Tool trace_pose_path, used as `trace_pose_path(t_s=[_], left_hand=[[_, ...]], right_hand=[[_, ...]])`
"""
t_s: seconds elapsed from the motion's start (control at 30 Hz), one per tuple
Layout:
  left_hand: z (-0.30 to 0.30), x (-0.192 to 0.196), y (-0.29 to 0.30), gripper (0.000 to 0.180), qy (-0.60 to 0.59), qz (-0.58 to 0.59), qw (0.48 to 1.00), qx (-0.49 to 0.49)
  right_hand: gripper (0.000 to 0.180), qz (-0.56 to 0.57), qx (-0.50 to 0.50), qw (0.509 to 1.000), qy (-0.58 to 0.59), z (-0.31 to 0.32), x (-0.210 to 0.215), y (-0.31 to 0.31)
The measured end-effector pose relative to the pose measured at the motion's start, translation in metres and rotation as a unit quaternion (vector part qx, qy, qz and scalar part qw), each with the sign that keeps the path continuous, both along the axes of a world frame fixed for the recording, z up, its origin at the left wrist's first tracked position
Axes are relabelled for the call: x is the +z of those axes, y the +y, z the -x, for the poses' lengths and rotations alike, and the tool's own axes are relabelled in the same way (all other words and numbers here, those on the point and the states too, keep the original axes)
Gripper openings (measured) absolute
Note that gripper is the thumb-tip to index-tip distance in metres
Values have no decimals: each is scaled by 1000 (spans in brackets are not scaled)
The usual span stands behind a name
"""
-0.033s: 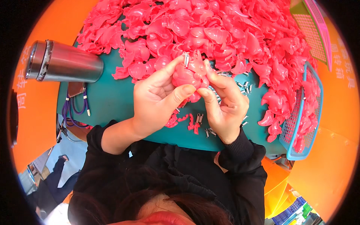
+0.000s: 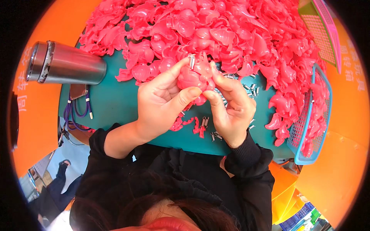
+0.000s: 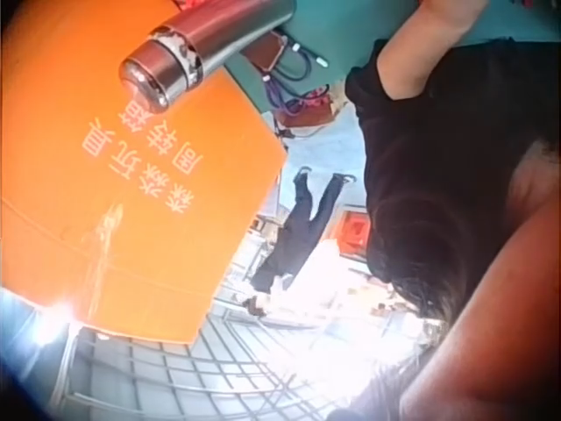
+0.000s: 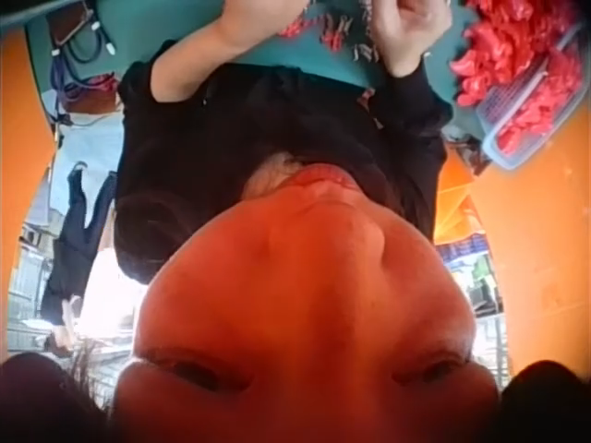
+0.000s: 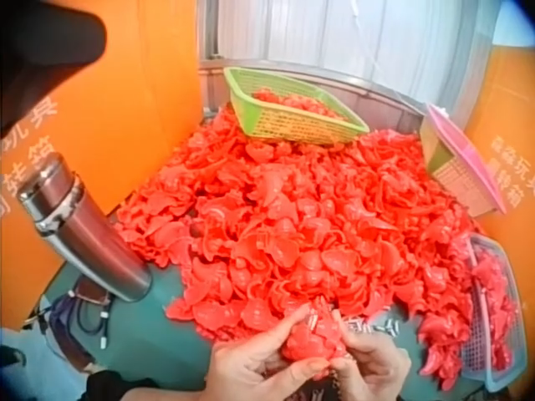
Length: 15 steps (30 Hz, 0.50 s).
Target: Assembling small pink plastic toy components by inserting white plastic parts into them on a factory workbench.
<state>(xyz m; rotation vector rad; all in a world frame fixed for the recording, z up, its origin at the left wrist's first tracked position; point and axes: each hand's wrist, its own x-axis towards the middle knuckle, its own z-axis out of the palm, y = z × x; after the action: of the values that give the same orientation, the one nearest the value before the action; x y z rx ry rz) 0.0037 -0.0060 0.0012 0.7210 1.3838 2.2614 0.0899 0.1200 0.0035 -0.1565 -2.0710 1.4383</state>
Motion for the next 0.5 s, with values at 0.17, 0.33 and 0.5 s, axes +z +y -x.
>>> trace_pose_path(t_s=[0.17,0.33,0.5], left_hand=[[3,-1,-1,49,35,40,999,3],[1,9,2,50,-61,-9,998,-17],[0,3,1,52,-64,-15,998,-24]], right_hand=[[26,-15,5,1000,-5,-1,-4,5],[27,-13,11,1000,14,0,-8,5],[29,-88,10,996,28,-3,-7,7]])
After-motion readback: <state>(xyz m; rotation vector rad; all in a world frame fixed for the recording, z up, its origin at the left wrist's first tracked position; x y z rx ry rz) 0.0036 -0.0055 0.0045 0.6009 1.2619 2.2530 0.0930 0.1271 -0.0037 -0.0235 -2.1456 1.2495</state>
